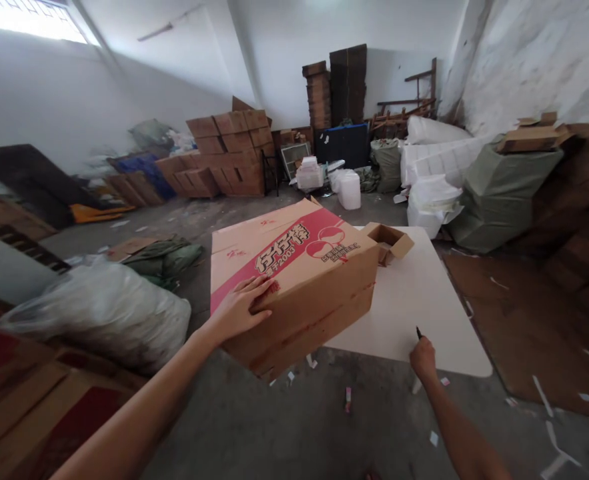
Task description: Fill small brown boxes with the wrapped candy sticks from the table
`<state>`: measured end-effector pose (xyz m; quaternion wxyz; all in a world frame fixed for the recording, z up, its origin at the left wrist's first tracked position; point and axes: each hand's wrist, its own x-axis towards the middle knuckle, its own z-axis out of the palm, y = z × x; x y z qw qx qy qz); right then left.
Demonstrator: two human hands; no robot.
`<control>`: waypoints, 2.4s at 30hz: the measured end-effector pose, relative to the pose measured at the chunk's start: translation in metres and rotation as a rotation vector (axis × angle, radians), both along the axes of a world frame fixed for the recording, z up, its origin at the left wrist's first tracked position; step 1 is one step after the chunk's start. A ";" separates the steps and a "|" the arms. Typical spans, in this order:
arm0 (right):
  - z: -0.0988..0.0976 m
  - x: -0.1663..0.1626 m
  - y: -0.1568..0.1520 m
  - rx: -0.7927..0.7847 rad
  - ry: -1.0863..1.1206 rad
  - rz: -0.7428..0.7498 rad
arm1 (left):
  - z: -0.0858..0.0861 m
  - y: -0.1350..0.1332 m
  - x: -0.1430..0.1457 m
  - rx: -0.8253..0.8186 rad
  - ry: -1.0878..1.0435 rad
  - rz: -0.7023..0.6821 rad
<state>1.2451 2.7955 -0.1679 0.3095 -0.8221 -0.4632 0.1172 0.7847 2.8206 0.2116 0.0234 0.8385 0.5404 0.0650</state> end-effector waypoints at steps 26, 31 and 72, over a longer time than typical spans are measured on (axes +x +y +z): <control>0.026 -0.081 0.122 0.475 0.584 0.374 | 0.002 0.040 0.099 -0.051 0.173 0.238; 0.037 -0.117 0.110 0.510 0.724 0.204 | -0.002 0.042 0.101 -0.015 0.159 0.242; 0.096 -0.088 0.130 0.297 1.017 0.230 | -0.005 0.043 0.112 -0.035 0.146 0.338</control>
